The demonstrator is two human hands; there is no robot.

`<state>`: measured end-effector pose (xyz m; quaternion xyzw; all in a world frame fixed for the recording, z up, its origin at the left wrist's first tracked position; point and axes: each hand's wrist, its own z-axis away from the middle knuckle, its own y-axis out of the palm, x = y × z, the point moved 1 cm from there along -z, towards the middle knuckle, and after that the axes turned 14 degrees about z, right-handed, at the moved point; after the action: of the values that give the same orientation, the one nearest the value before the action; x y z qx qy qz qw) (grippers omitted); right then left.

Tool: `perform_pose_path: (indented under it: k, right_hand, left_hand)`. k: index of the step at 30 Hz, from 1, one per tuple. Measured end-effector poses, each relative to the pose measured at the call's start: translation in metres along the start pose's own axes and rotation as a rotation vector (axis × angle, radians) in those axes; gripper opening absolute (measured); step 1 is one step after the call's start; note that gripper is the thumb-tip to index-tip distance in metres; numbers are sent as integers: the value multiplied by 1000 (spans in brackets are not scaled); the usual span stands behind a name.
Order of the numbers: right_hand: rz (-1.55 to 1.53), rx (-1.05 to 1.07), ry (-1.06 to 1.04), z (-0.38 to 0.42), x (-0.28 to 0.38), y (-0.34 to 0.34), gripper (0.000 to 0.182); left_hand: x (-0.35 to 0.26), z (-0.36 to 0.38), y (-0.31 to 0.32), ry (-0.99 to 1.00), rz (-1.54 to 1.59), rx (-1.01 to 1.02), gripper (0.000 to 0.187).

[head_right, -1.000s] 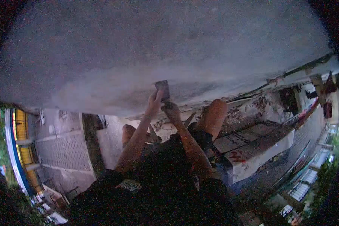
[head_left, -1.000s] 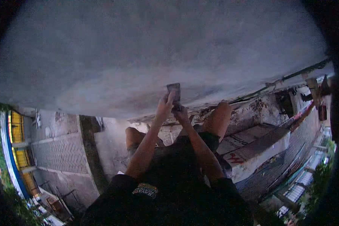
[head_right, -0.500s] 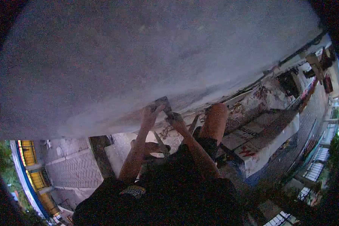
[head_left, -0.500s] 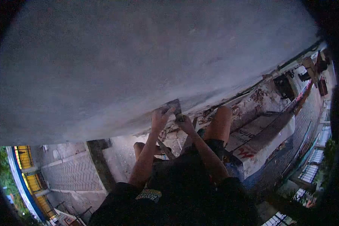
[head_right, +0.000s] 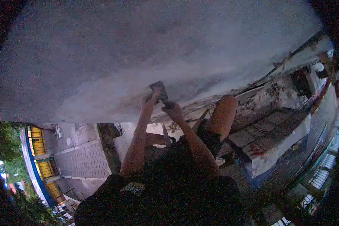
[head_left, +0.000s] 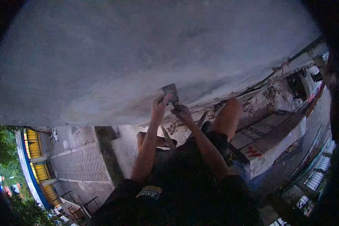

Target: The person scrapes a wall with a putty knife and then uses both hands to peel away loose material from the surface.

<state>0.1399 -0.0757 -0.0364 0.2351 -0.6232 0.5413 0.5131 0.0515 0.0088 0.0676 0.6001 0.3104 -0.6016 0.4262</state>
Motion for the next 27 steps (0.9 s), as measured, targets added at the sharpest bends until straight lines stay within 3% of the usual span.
perform_pose_path:
  k: [3,8,14,17,23,26,27]
  right_hand:
    - [-181,-31,7,2,12,-1,34]
    - [-261,-51,-33,10,32,-9,38]
    - [-380,-19,50,9,30,-6,27]
    - [-290,112,145,1,8,6,23]
    - [-439,412,266,-8,13,-12,26]
    - [-100,437,180,-14,22,-22,28]
    - [-182,401,173,-15,17,-19,28]
  left_hand:
    - [19,-2,-1,-129,227,-19,32]
    - [8,5,9,-80,185,-46,30]
    - [7,5,8,-159,178,-89,31]
    - [6,7,10,-151,232,-85,31]
    - [13,5,5,-158,188,-69,34]
    - [11,6,9,-128,170,-100,35]
    - [10,7,11,-116,171,-116,35]
